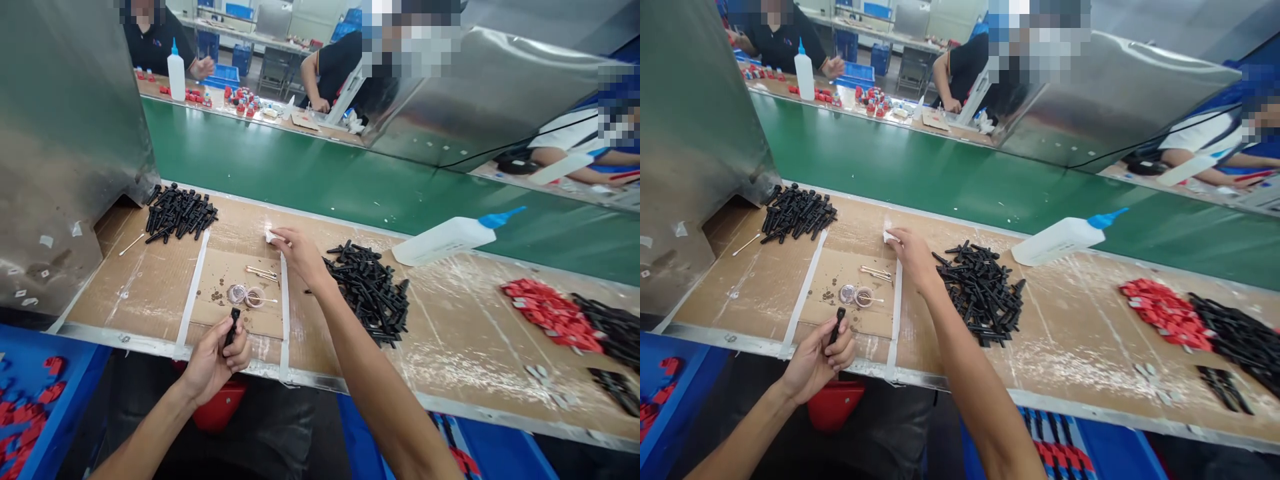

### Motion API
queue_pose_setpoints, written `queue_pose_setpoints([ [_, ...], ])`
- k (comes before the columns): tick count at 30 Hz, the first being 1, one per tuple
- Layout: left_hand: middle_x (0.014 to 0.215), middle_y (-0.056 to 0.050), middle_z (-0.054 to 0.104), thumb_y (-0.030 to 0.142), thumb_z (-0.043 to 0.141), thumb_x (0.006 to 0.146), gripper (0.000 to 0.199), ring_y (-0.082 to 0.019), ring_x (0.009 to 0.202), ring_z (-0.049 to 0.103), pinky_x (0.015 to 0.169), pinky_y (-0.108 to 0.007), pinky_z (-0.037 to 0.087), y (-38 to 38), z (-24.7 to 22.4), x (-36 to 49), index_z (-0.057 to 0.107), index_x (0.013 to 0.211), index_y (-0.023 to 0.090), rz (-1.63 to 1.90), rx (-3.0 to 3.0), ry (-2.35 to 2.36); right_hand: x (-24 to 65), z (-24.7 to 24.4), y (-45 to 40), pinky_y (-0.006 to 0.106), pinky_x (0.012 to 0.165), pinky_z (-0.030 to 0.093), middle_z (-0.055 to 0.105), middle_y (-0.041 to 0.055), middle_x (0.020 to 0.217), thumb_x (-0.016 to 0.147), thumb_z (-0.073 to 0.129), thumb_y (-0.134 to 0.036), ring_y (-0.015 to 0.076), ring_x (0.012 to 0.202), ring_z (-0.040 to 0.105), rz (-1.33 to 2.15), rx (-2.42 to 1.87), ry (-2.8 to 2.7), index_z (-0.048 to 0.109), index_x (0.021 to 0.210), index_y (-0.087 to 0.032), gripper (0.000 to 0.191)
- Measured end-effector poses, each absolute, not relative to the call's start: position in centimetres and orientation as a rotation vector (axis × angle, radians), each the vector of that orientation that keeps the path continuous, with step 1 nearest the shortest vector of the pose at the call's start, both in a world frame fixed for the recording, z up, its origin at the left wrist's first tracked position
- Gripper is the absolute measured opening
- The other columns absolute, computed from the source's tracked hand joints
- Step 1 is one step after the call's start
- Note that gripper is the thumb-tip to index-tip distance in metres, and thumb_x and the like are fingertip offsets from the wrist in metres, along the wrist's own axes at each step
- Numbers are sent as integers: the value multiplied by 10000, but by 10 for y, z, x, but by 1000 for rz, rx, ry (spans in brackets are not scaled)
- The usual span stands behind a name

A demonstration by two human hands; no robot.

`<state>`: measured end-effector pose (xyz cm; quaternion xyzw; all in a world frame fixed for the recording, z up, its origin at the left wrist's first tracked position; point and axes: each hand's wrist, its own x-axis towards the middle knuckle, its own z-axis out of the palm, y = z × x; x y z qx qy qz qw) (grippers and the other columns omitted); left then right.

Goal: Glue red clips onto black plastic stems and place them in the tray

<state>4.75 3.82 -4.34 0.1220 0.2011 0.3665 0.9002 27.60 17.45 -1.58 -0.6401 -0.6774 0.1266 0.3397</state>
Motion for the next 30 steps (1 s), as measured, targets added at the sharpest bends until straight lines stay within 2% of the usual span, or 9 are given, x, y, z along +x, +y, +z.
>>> queue_pose_setpoints([
  [4, 560, 74, 248, 341, 416, 982, 262, -78, 481, 186, 493, -217, 198, 36, -41, 44, 494, 815, 156, 799, 251, 419, 272, -13, 199, 367, 861, 511, 770, 99, 903, 752, 703, -148, 231, 849, 703, 352, -1660, -1776, 774, 839, -168, 115],
  [7, 562, 74, 241, 332, 419, 981, 255, -79, 485, 174, 495, -218, 191, 34, -36, 40, 488, 809, 157, 836, 245, 424, 267, 8, 166, 414, 814, 538, 761, 95, 836, 820, 655, -218, 227, 766, 706, 298, -1673, -1667, 751, 980, -141, 203],
  [10, 562, 72, 243, 329, 388, 990, 273, -80, 488, 167, 500, -225, 179, 30, -30, 38, 487, 804, 154, 833, 243, 414, 256, 33, 104, 364, 689, 595, 751, 45, 781, 837, 683, -328, 190, 664, 709, 429, -1569, -1477, 712, 1101, -172, 309],
  [14, 554, 73, 242, 321, 355, 997, 286, -81, 487, 176, 507, -238, 165, 23, -22, 43, 494, 813, 152, 787, 256, 398, 228, 42, 29, 311, 621, 637, 770, 21, 779, 705, 816, -241, 187, 642, 729, 737, -1374, -1207, 746, 939, -203, 247],
  [17, 555, 71, 245, 311, 330, 1001, 294, -82, 483, 178, 511, -248, 159, 16, -17, 50, 497, 818, 152, 770, 300, 376, 210, 29, 4, 291, 650, 640, 777, 18, 802, 712, 802, -188, 192, 687, 743, 807, -1326, -1189, 742, 899, -216, 199],
  [20, 560, 71, 244, 303, 329, 1000, 288, -82, 483, 174, 513, -251, 154, 10, -13, 55, 491, 813, 154, 768, 341, 369, 204, 15, -4, 301, 706, 625, 770, 28, 854, 761, 761, -174, 194, 755, 733, 725, -1331, -1302, 741, 915, -224, 163],
  [30, 555, 81, 222, 332, 362, 991, 268, -75, 463, 137, 490, -245, 130, 3, -9, 58, 436, 784, 178, 786, 381, 353, 201, -4, -8, 313, 763, 588, 737, 15, 892, 775, 739, -115, 182, 815, 703, 534, -1311, -1466, 700, 976, -241, 241],
])
